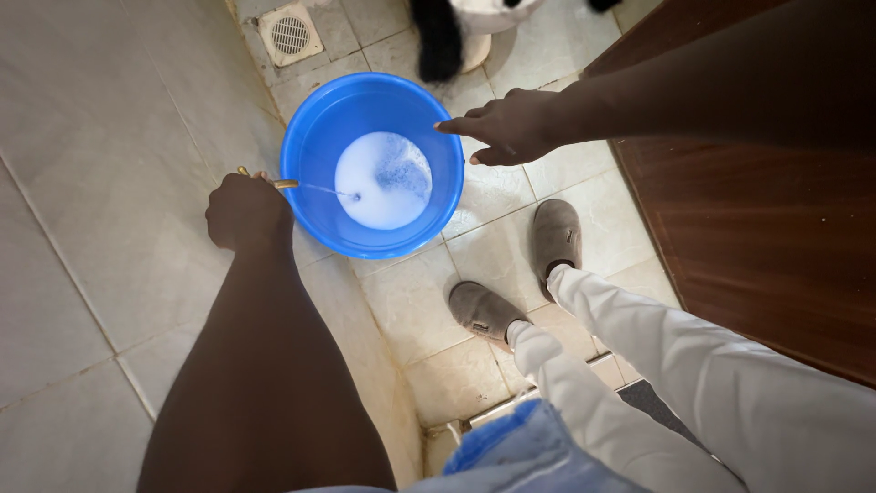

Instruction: Filling a plastic bucket with water from a bathroom tap.

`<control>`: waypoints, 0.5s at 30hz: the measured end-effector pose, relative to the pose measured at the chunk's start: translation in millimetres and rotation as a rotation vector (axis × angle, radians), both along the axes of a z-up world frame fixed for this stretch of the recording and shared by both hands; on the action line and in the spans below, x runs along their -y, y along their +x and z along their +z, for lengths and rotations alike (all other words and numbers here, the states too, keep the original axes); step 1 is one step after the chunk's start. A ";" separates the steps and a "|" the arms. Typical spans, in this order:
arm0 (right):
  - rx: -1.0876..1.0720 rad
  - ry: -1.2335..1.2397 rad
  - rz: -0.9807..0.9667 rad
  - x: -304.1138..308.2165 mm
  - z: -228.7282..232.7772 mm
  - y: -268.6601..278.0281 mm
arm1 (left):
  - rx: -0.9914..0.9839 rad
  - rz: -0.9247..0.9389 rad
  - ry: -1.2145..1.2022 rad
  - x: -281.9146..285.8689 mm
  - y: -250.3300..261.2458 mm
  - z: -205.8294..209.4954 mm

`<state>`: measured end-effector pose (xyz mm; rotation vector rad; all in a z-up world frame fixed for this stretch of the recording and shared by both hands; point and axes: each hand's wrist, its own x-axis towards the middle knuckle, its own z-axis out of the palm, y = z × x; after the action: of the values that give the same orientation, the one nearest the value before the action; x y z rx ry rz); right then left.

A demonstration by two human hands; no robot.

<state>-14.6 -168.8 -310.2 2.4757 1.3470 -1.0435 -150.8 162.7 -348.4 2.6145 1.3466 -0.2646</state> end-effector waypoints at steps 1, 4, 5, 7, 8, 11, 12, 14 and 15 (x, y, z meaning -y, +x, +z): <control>0.004 0.010 0.013 0.8 -2.3 0.0 | 0.002 -0.004 0.004 -0.7 0.0 -0.8; 0.012 0.027 0.029 1.0 -2.7 -0.8 | -0.005 -0.001 0.011 -0.8 1.3 0.0; 0.016 0.032 0.034 0.5 -2.0 -1.6 | -0.014 0.008 0.011 -0.6 1.6 0.4; 0.010 0.030 0.026 1.6 -2.4 -1.7 | -0.004 0.006 0.001 0.4 0.6 2.0; 0.003 0.028 0.020 2.0 -2.6 -1.7 | 0.006 0.006 -0.008 0.9 0.0 3.0; -0.008 0.003 0.006 1.8 5.1 -4.1 | -0.043 0.012 -0.001 0.6 2.0 3.7; -0.006 0.004 0.006 2.7 4.6 -3.8 | -0.042 0.012 0.000 1.0 1.1 4.3; -0.008 -0.017 0.000 4.4 3.6 -3.3 | -0.002 -0.026 0.009 1.8 -0.9 5.2; -0.007 -0.017 0.000 5.5 3.4 -2.9 | -0.001 -0.026 0.009 2.2 0.1 4.5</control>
<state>-17.5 -174.3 -306.8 2.4627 1.3343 -1.0596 -150.7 160.6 -343.9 2.6417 1.3177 -0.2642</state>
